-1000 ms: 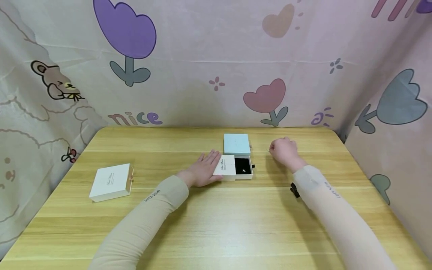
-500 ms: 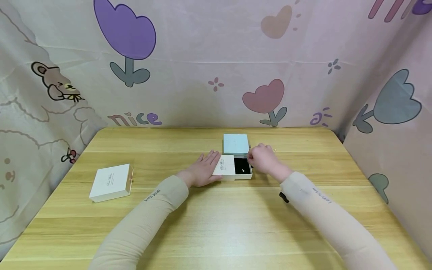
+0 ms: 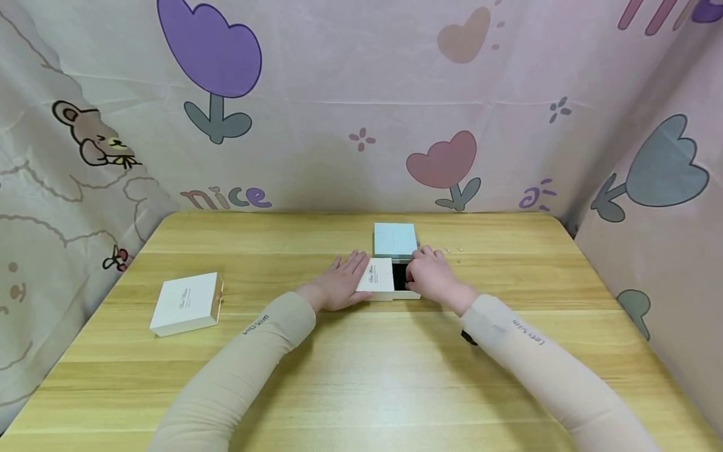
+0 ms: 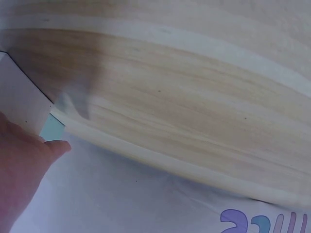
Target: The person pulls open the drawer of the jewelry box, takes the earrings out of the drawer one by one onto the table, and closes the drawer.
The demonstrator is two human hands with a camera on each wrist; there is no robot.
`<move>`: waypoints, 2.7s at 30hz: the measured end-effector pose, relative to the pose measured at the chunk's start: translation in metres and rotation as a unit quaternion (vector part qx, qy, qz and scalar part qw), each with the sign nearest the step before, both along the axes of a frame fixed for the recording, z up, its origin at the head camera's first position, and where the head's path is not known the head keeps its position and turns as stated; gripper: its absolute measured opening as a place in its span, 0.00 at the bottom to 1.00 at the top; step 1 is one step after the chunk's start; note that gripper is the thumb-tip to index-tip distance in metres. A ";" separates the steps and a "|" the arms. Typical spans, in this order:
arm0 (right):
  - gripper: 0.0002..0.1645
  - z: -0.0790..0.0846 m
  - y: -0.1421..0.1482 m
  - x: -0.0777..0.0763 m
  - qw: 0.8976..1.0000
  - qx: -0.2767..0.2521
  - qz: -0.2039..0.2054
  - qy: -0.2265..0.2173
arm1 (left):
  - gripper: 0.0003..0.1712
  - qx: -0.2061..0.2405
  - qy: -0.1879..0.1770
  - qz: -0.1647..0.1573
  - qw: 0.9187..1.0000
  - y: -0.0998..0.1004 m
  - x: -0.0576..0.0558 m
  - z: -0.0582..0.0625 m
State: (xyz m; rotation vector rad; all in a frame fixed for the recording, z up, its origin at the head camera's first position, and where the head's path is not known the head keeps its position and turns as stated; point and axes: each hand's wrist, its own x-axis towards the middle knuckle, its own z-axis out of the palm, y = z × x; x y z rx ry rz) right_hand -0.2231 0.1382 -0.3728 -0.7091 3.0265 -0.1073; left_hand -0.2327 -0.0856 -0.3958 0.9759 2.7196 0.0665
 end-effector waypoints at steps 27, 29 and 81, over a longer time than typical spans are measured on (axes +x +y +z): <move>0.06 0.022 0.010 -0.014 0.989 -0.103 -0.022 -0.108 | 0.48 -0.003 -0.007 0.008 1.000 0.000 -0.002 -0.002; 0.06 0.026 0.014 -0.017 0.987 -0.123 -0.039 -0.097 | 0.48 -0.005 -0.008 0.012 1.000 0.000 -0.002 -0.003; 0.16 0.002 0.086 -0.051 0.980 -0.079 -0.174 -0.061 | 0.48 0.000 -0.008 0.007 1.000 -0.001 -0.001 0.000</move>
